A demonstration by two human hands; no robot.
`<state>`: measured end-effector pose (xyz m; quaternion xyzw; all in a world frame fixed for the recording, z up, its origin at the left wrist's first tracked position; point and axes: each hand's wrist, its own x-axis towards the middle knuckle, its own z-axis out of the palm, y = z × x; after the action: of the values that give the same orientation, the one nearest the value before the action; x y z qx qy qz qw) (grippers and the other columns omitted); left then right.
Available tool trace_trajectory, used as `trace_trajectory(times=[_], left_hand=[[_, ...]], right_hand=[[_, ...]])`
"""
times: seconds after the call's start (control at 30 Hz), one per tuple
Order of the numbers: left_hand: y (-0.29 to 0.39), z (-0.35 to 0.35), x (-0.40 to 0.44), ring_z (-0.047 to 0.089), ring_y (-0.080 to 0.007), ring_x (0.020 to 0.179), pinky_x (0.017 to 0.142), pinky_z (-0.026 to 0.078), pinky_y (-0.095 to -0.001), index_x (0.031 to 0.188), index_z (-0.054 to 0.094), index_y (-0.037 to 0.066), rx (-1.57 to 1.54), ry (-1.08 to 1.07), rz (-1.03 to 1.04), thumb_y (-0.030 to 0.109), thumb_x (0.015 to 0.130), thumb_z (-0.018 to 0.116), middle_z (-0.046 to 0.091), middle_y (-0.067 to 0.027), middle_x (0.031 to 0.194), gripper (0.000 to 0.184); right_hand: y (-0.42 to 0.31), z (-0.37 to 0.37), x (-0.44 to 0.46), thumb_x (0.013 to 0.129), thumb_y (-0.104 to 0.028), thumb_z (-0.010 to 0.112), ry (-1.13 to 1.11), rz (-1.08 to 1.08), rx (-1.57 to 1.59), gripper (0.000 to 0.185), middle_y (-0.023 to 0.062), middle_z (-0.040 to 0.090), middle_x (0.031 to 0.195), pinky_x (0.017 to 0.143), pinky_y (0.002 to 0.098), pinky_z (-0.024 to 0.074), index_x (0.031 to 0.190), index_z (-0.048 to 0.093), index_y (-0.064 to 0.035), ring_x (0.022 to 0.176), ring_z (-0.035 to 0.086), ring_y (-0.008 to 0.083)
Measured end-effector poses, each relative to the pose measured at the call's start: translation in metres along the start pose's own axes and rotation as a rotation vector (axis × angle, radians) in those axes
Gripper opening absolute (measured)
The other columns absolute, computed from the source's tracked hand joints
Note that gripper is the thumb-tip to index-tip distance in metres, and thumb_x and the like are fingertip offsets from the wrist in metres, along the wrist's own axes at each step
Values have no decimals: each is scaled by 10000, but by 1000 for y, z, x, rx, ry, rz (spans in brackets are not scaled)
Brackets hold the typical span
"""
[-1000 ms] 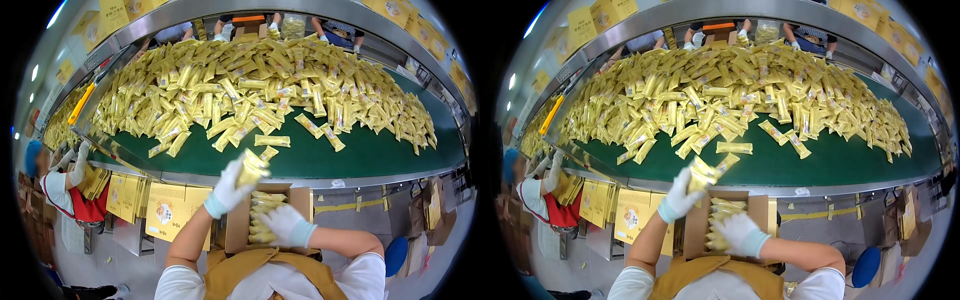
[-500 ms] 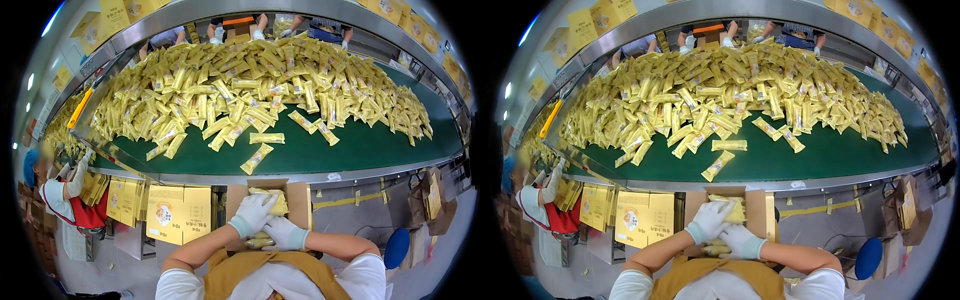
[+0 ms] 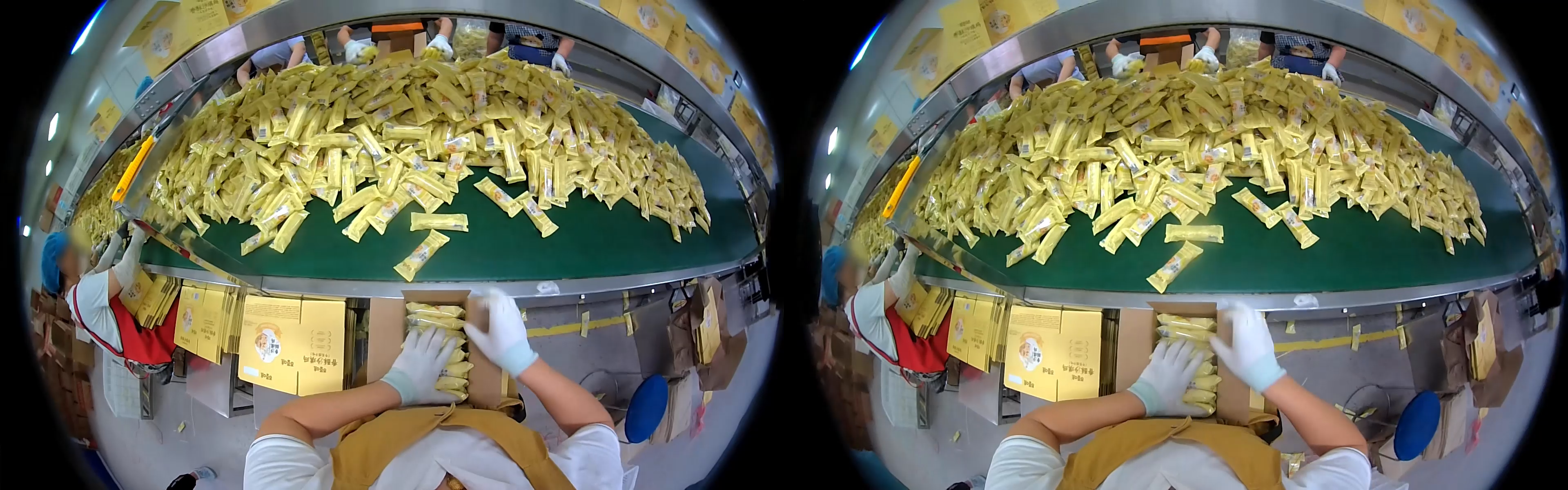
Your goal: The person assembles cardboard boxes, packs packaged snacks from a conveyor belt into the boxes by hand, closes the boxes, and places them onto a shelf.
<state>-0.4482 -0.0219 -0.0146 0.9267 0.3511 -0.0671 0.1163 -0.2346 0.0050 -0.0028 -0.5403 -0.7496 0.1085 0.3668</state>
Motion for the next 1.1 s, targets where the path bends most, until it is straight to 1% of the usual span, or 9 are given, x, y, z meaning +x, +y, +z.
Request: trace_trajectory(times=[0.07,0.13,0.17,0.4,0.57,0.7,0.83,0.97,1.1], left_hand=[[1,-3,5,245,-465,1465,1184,161,-592,1535,297,-32,20,-48,-21,823,762,555,318,-310,1539,1180],[1,-6,7,219,-476,1475,1192,146,-595,1550,266,-30,8,-89,-31,821,766,552,292,-316,1556,1192],[-1,-6,5,216,-466,1483,1198,135,-599,1563,235,-24,8,-100,-22,808,785,545,284,-314,1563,1180],[-20,-17,-34,417,-437,1380,1185,209,-591,1444,432,-35,-521,526,94,396,871,670,486,-256,1434,755],[-37,-7,-50,604,-298,1134,984,486,-394,1278,573,-44,-865,1314,-451,-8,905,506,627,-192,1212,380],[-88,102,-35,659,-221,1030,907,541,-366,1360,525,0,-818,804,-478,46,941,594,710,-119,1052,427],[-17,68,-9,450,-317,1371,1074,467,-427,1588,-171,108,-1389,267,-336,44,790,815,267,-218,1592,1270],[-43,166,69,368,-303,1423,1134,410,-453,1565,-220,84,-1748,632,-126,71,776,844,249,-206,1592,1324],[-66,14,68,405,-281,1379,1115,419,-420,1554,-84,37,-1795,870,-131,109,782,837,313,-197,1541,1204]], right_hand=[[20,27,28,792,-280,790,106,3,-91,342,192,688,1005,839,449,529,988,662,-30,940,652,387],[19,31,55,824,-465,740,-592,412,-244,522,204,707,1059,883,432,542,1072,677,-11,986,679,385],[42,53,52,831,-590,680,-597,415,-272,651,212,716,1036,842,442,551,1151,676,-22,934,694,388],[26,13,22,853,-284,700,-387,-25,-160,173,91,727,916,721,413,558,945,758,-150,827,694,327],[13,-38,8,791,-128,713,148,-155,-128,161,93,713,856,675,416,555,947,749,-133,761,683,311],[40,-56,10,838,-188,736,279,233,-185,136,136,725,873,709,414,554,938,765,-100,794,687,347],[76,-60,19,898,-303,700,100,439,-251,310,225,669,715,633,469,540,837,734,0,691,665,419],[76,-72,34,911,-304,683,-42,359,-99,428,242,604,609,546,483,483,688,647,60,594,612,444],[36,-111,82,940,-283,636,14,271,117,419,227,595,639,551,455,427,700,600,58,593,628,314]])
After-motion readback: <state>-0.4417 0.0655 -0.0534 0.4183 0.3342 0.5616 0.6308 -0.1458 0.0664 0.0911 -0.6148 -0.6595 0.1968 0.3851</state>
